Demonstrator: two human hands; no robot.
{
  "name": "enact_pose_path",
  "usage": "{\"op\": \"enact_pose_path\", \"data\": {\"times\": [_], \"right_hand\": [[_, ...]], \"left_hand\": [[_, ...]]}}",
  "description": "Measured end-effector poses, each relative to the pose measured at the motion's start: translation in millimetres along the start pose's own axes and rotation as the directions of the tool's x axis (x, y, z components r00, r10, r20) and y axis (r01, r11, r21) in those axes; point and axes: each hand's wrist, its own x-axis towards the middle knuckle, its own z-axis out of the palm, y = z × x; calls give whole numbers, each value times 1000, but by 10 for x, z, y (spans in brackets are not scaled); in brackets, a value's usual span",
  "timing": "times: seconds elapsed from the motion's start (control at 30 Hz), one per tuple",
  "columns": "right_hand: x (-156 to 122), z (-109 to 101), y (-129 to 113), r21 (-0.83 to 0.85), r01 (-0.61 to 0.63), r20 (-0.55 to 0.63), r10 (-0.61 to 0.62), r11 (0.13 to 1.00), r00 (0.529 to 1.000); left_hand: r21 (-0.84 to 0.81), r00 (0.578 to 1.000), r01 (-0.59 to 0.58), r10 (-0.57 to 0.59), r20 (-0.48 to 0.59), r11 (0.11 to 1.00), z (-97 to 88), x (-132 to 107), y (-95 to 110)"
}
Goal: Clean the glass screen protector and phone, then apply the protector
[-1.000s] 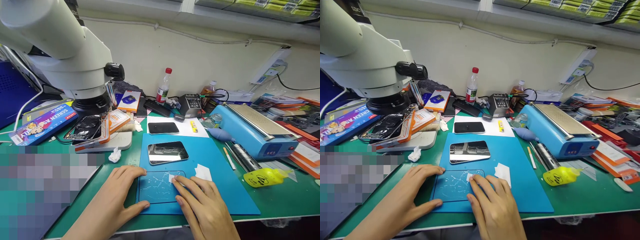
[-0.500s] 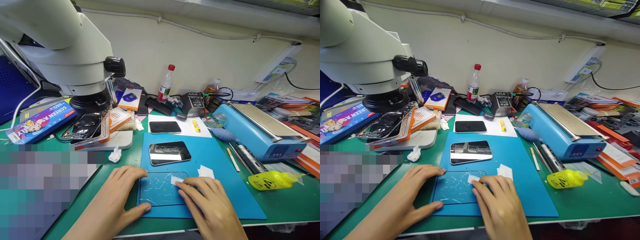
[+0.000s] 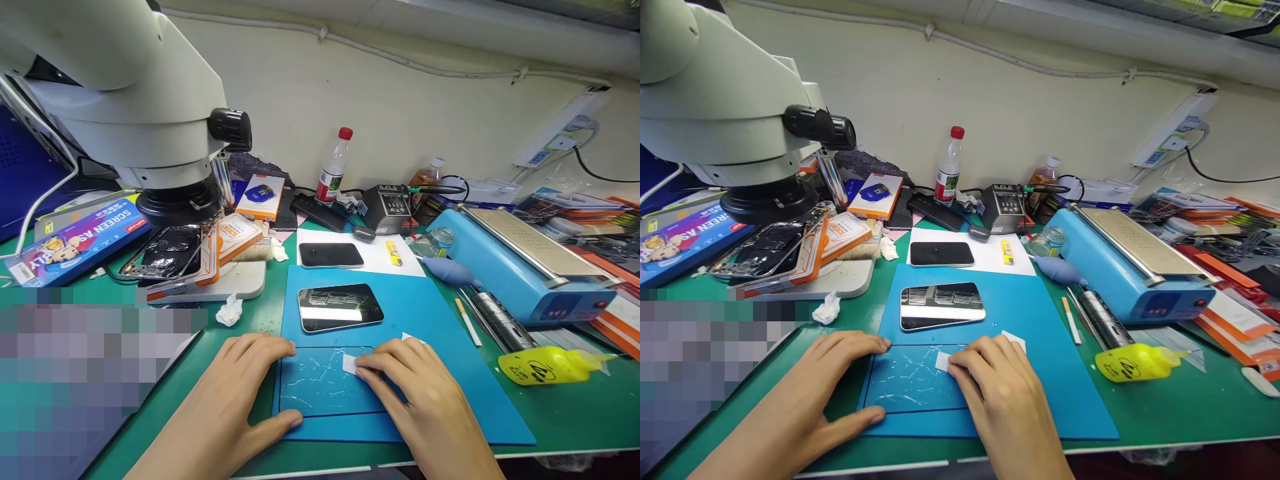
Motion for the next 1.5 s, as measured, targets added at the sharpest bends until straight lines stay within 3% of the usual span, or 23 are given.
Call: {"op": "enact_pose_path", "data": {"times": [0.5,0.73,0.97,1.13,1.33,1.5], "right_hand": [[19,-36,-42,20,70,37,-71,997,997],[-48,50,-111,37,79,35,-80,996,996],[-89,196,-355,28,81,-10,-81,996,997],[-46,273,-374,-42,13,-62,-16,999,998],[-8,171,-253,-66,-19,-80,14,998,997],[-16,2,-224,69,-113,-119,120,991,986]], "left_hand": [[-31,997,78,-78,-3,996,32,-25,25],[-39,997,74,-75,-19,996,27,4,18],[-25,997,79,-79,-20,997,42,-14,29],[-20,997,74,-74,-23,997,42,-9,17],[-27,998,50,-49,41,998,4,-16,-18],[-23,998,54,-53,41,998,-20,-16,-10]]}}
